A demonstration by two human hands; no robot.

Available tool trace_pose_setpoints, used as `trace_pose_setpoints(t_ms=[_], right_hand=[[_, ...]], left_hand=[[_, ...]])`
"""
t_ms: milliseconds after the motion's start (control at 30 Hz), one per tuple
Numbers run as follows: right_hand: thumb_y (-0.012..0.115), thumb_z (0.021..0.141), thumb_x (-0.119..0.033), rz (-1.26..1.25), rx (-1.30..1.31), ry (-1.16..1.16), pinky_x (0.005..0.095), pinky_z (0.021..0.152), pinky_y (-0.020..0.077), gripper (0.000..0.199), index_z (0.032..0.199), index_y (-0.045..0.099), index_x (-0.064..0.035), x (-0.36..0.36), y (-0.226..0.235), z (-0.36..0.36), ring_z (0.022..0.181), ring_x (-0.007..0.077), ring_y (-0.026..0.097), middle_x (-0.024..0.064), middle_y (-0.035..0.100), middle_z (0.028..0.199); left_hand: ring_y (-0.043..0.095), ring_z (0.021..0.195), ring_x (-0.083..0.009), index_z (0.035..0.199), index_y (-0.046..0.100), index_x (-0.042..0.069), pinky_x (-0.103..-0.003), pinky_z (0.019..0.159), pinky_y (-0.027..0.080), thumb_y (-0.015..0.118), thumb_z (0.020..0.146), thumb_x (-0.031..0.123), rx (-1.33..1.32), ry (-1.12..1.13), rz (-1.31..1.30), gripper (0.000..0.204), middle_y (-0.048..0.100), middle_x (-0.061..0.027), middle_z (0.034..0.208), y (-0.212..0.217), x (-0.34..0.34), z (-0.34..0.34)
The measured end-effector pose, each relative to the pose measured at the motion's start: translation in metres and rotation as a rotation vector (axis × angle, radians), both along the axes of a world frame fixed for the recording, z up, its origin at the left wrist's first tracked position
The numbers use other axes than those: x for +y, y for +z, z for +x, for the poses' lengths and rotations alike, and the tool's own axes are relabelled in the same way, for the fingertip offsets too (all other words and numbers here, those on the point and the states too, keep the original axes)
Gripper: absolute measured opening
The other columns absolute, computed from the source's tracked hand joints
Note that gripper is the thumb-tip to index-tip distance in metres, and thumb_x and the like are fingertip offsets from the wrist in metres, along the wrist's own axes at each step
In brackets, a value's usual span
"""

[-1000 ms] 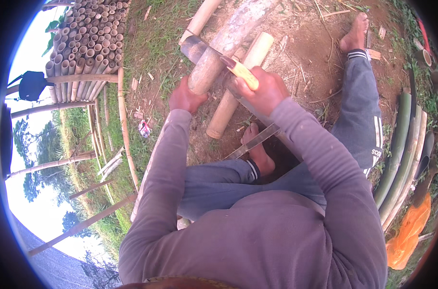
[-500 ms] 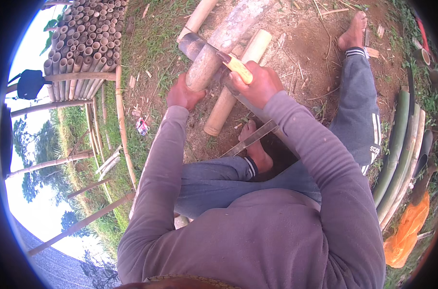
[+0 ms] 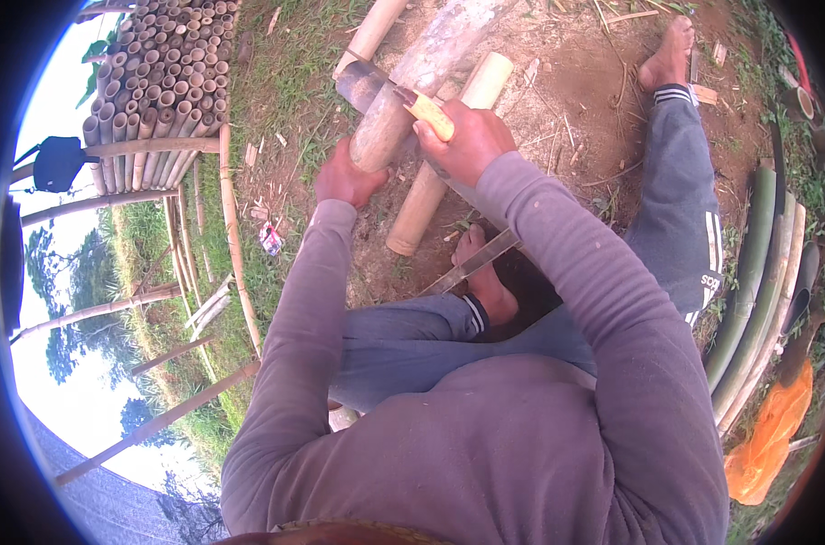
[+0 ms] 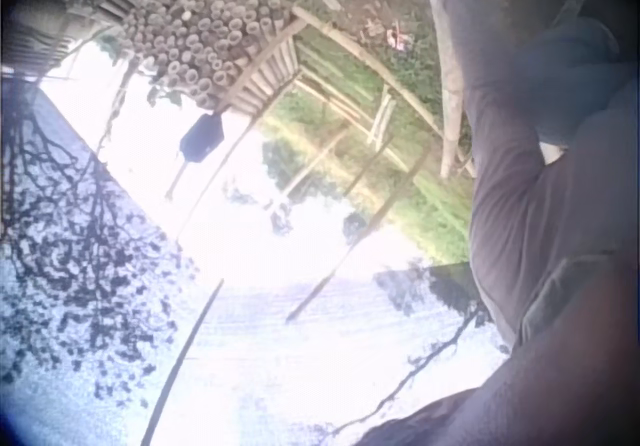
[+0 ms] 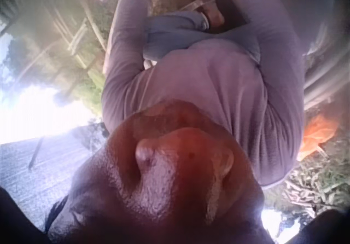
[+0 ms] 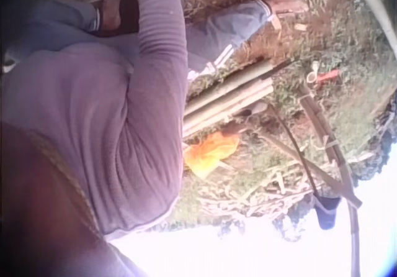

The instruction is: The person sits on the ground and uses a hand saw to cut long bamboo poles into shorter sections. The person positions each pole, saws through it, and places the cut pieces onto a nearby stack.

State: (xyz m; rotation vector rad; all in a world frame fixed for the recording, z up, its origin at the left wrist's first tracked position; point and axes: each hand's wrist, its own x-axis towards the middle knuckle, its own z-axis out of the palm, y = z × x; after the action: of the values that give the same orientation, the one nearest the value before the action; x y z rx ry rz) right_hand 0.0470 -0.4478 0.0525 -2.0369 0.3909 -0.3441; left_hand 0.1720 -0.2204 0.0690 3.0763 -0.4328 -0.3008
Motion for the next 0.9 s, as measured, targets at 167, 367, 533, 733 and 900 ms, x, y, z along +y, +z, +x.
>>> trace_pose_setpoints(t_ms=[167, 367, 533, 733, 900], right_hand=[[0.084, 0.092, -0.018, -0.006, -0.078, 0.113, 0.0447, 0.066, 0.0604, 0.029, 0.109, 0.07, 0.0011, -0.032, 0.008, -0.196, 0.074, 0.038, 0.077, 0.0187, 0.075, 0.086], [0.078, 0.097, -0.032, 0.064, -0.02, 0.051, 0.0501, 0.068, 0.0603, 0.03, 0.102, 0.072, -0.0031, -0.018, -0.017, -0.077, 0.079, 0.0461, 0.074, 0.0244, 0.073, 0.082], [0.076, 0.098, -0.038, -0.034, -0.004, -0.001, 0.0516, 0.068, 0.0592, 0.035, 0.104, 0.071, -0.0041, 0.0, 0.003, -0.029, 0.077, 0.0475, 0.073, 0.0246, 0.073, 0.083], [0.082, 0.092, -0.015, -0.037, -0.087, 0.109, 0.0422, 0.068, 0.0627, 0.027, 0.109, 0.071, 0.0027, -0.032, 0.019, -0.198, 0.077, 0.0369, 0.078, 0.02, 0.075, 0.088], [0.081, 0.095, -0.034, -0.019, -0.082, 0.01, 0.0519, 0.066, 0.0587, 0.031, 0.096, 0.07, -0.0051, -0.013, -0.019, -0.046, 0.078, 0.0467, 0.072, 0.0244, 0.072, 0.077]], left_hand=[[0.072, 0.118, -0.0425, 0.156, 0.049, 0.012, -0.05, 0.102, 0.057, 0.091, 0.069, 0.051, 0.013, 0.043, -0.007, 0.104, 0.073, -0.0249, 0.129, -0.014, 0.02, 0.001], [0.073, 0.116, -0.0424, 0.153, 0.052, 0.011, -0.05, 0.1, 0.058, 0.091, 0.069, 0.05, 0.011, 0.02, -0.019, 0.1, 0.074, -0.0245, 0.127, -0.004, 0.003, 0.0], [0.074, 0.114, -0.042, 0.152, 0.053, 0.01, -0.051, 0.098, 0.059, 0.09, 0.07, 0.047, 0.0, 0.016, -0.027, 0.097, 0.074, -0.023, 0.125, -0.002, 0.007, -0.003], [0.073, 0.115, -0.0424, 0.155, 0.051, 0.01, -0.052, 0.099, 0.058, 0.09, 0.07, 0.049, -0.033, -0.005, -0.032, 0.101, 0.074, -0.0229, 0.127, -0.015, 0.022, 0.001], [0.073, 0.116, -0.0426, 0.155, 0.05, 0.013, -0.05, 0.101, 0.058, 0.091, 0.069, 0.051, 0.018, 0.017, 0.002, 0.103, 0.073, -0.0241, 0.129, -0.012, 0.006, 0.003]])
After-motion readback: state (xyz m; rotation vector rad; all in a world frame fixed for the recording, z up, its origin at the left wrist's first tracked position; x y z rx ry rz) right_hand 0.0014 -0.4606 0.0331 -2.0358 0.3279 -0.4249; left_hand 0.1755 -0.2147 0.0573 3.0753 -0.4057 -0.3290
